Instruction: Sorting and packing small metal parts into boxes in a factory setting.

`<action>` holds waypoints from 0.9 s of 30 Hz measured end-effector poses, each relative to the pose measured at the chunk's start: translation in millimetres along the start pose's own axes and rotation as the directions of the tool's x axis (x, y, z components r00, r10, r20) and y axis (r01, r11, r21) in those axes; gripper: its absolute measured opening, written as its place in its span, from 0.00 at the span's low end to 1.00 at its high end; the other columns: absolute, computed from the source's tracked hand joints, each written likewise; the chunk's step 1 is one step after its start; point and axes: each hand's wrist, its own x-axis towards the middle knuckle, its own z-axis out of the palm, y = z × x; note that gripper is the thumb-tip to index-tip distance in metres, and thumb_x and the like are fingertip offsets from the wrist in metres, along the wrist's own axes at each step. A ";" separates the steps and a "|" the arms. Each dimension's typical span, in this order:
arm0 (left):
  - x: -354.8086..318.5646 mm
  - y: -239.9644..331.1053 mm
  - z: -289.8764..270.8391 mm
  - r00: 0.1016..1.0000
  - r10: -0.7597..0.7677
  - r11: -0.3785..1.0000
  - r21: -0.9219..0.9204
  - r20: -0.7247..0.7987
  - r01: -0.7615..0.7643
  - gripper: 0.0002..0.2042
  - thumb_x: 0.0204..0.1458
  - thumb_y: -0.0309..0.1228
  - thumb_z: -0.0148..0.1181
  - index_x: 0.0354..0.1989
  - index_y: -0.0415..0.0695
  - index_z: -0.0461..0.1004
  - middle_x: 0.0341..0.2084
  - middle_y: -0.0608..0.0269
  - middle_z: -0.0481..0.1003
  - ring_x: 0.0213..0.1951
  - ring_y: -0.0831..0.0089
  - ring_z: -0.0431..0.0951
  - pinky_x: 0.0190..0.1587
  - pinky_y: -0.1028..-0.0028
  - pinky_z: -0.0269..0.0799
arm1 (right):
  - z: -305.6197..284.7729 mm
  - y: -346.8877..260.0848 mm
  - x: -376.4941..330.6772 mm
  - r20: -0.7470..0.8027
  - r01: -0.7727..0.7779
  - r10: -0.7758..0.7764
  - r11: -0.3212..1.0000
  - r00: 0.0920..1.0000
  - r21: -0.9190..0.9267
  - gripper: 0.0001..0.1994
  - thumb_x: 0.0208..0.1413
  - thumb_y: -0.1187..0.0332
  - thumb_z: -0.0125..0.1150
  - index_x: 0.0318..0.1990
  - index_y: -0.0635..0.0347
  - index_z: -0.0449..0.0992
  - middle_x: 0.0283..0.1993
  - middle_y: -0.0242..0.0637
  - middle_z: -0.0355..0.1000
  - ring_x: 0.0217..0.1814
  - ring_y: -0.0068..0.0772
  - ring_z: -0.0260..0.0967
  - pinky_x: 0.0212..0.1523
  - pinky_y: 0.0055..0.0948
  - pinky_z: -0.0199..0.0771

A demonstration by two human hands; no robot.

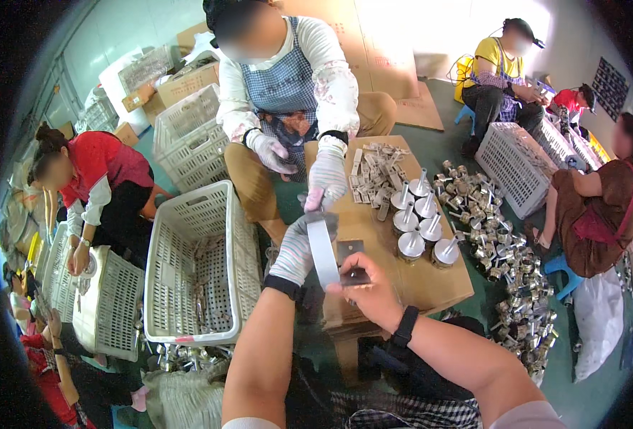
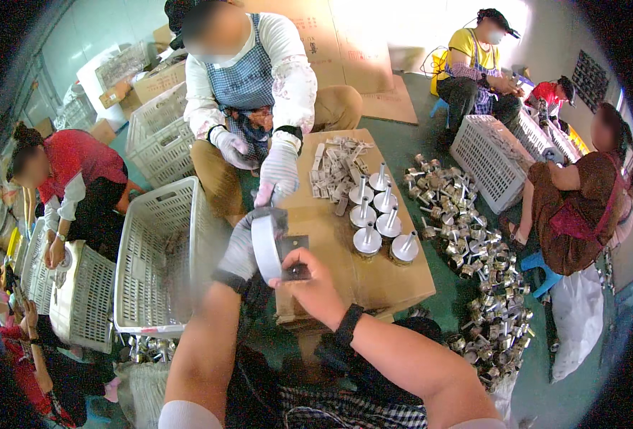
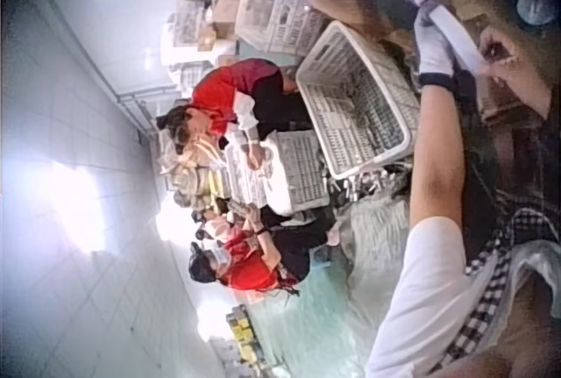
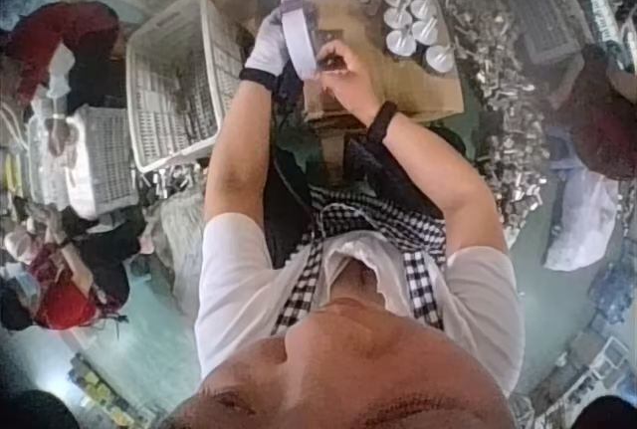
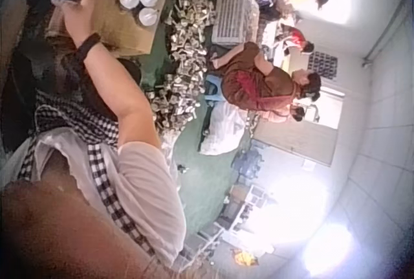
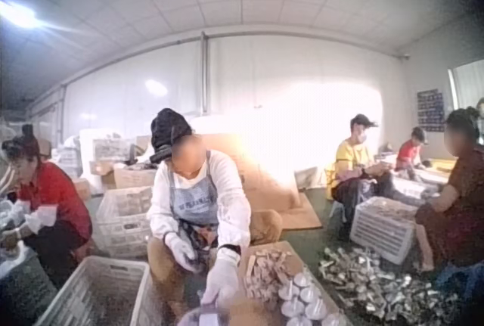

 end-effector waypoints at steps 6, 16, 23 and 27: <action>-6.8 13.6 26.7 0.993 -0.106 0.986 -0.122 0.055 0.112 0.11 0.48 0.30 0.53 0.39 0.42 0.71 0.29 0.60 0.73 0.33 0.67 0.73 0.38 0.64 0.71 | -6.8 -6.6 3.8 0.169 0.136 -0.121 0.988 0.978 -0.076 0.13 0.40 0.75 0.68 0.28 0.57 0.66 0.28 0.22 0.62 0.30 0.12 0.60 0.30 0.14 0.61; -105.5 -58.6 -21.5 0.993 -0.092 0.963 0.260 0.076 0.069 0.12 0.51 0.35 0.49 0.40 0.43 0.69 0.26 0.60 0.72 0.28 0.65 0.72 0.32 0.66 0.72 | 5.9 5.5 -101.2 0.387 -0.025 0.014 0.999 0.922 0.025 0.09 0.42 0.75 0.66 0.27 0.59 0.68 0.28 0.28 0.67 0.31 0.18 0.63 0.33 0.20 0.65; -175.8 -60.3 31.1 0.846 -0.525 0.771 -0.477 -0.099 0.422 0.09 0.51 0.36 0.48 0.33 0.46 0.70 0.18 0.63 0.70 0.22 0.66 0.70 0.27 0.68 0.68 | 18.4 12.2 -175.9 0.260 -0.087 0.097 0.995 0.961 -0.047 0.09 0.43 0.70 0.66 0.27 0.60 0.69 0.26 0.28 0.66 0.31 0.18 0.62 0.33 0.21 0.64; -180.7 -71.4 31.4 0.786 -0.607 0.682 -0.586 -0.118 0.438 0.06 0.49 0.34 0.51 0.30 0.48 0.70 0.16 0.65 0.69 0.19 0.68 0.68 0.24 0.69 0.67 | 16.6 28.5 -182.8 0.129 -0.175 0.176 0.984 0.976 -0.022 0.13 0.43 0.64 0.67 0.25 0.60 0.67 0.24 0.27 0.64 0.29 0.17 0.60 0.32 0.19 0.62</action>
